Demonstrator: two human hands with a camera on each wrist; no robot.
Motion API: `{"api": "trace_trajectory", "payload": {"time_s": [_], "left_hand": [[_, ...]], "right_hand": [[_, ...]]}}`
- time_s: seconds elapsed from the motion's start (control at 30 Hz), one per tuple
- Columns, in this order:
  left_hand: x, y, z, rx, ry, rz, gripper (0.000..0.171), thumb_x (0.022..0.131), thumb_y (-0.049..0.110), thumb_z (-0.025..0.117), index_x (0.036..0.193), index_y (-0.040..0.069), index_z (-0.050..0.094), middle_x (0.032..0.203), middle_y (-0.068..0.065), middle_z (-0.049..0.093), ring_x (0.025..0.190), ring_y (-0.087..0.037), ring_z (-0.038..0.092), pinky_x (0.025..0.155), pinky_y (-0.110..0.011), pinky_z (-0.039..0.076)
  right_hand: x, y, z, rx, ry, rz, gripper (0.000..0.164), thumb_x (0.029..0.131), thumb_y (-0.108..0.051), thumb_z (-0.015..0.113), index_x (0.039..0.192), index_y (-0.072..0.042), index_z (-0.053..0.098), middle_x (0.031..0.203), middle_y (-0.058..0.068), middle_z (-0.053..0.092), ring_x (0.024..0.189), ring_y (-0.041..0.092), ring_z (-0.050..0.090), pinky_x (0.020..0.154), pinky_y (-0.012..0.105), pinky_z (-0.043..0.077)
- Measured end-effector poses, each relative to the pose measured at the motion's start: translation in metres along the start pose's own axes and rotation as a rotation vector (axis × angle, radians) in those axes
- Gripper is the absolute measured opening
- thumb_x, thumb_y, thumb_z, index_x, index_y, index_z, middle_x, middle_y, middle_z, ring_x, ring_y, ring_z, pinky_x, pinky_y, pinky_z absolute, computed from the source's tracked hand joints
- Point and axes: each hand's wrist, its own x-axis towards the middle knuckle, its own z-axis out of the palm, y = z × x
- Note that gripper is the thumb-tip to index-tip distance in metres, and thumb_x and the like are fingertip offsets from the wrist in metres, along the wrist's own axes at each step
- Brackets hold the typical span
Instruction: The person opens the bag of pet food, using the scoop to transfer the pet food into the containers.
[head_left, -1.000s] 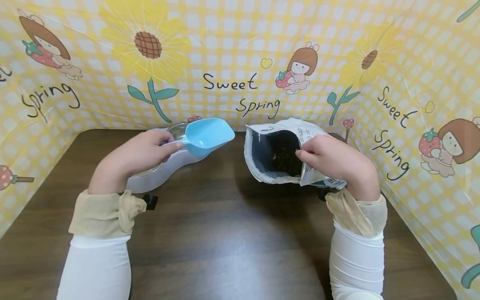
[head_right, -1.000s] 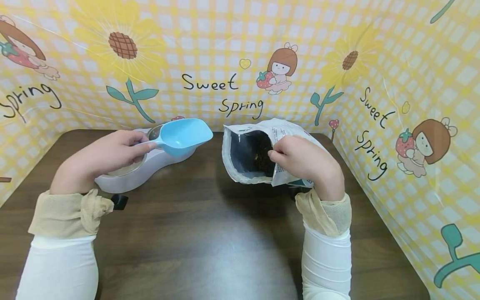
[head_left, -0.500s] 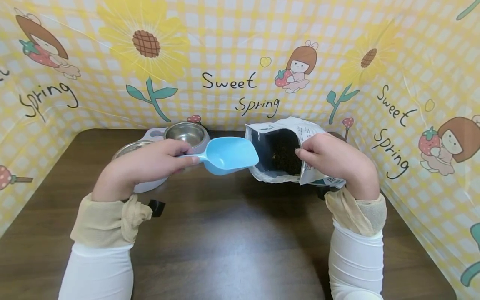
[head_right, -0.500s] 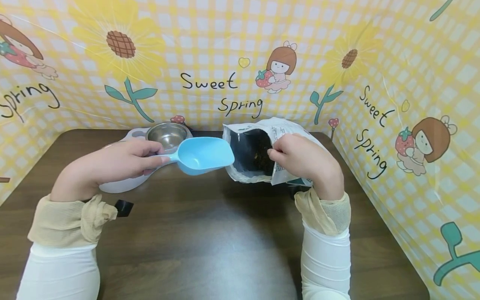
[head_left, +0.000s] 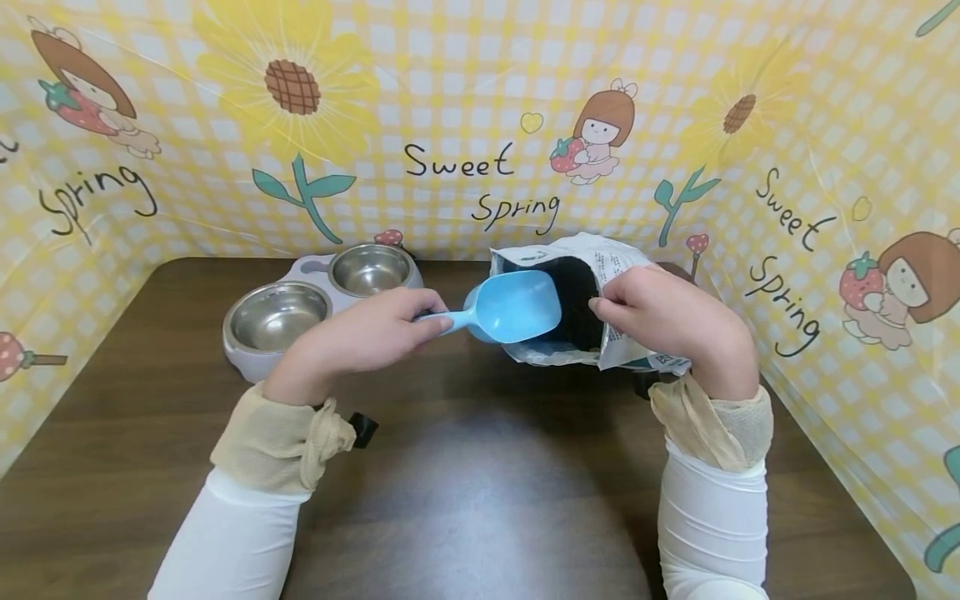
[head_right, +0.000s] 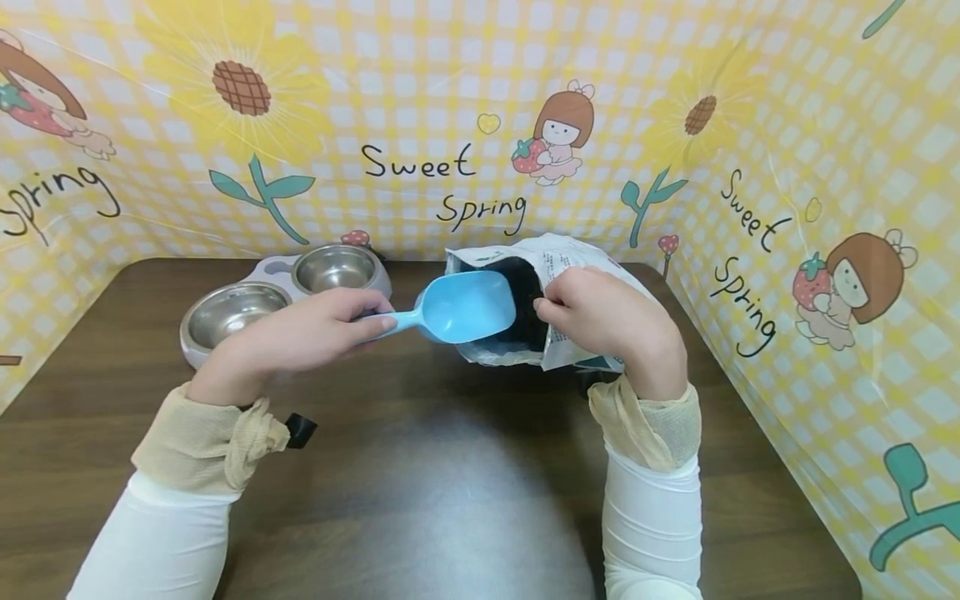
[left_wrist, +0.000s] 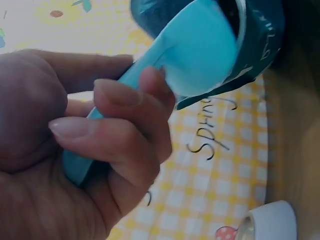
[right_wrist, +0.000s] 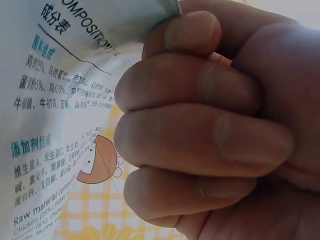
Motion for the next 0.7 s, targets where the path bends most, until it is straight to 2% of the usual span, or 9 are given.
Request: {"api": "trace_trajectory", "payload": {"time_s": [0.2, 0.47, 0.7], "left_hand": [[0.013, 0.005, 0.012, -0.020, 0.051, 0.007, 0.022, 0.102, 0.026, 0.054, 0.096, 0.008, 0.064, 0.067, -0.002, 0.050, 0.058, -0.017, 0.045, 0.056, -0.030, 0.039], [0.034, 0.012, 0.032, 0.080, 0.127, 0.013, 0.022, 0.101, 0.028, 0.057, 0.102, 0.007, 0.065, 0.070, -0.003, 0.054, 0.059, -0.018, 0.049, 0.055, -0.029, 0.041], [0.040, 0.012, 0.037, 0.110, 0.225, 0.002, 0.027, 0.097, 0.035, 0.063, 0.090, 0.010, 0.066, 0.065, -0.003, 0.053, 0.056, -0.017, 0.049, 0.052, -0.028, 0.039]], "right_hand": [[0.001, -0.002, 0.001, -0.001, -0.010, -0.002, 0.046, 0.096, -0.018, 0.056, 0.051, -0.015, 0.049, 0.049, -0.004, 0.035, 0.044, 0.014, 0.040, 0.047, 0.028, 0.038], [0.001, -0.004, 0.001, -0.014, -0.023, 0.016, 0.044, 0.097, -0.019, 0.056, 0.054, -0.012, 0.055, 0.050, -0.003, 0.038, 0.045, 0.015, 0.043, 0.048, 0.029, 0.039], [0.003, -0.005, 0.000, -0.021, -0.025, 0.008, 0.044, 0.097, -0.019, 0.057, 0.054, -0.012, 0.056, 0.049, -0.003, 0.039, 0.045, 0.015, 0.044, 0.048, 0.029, 0.039]]}}
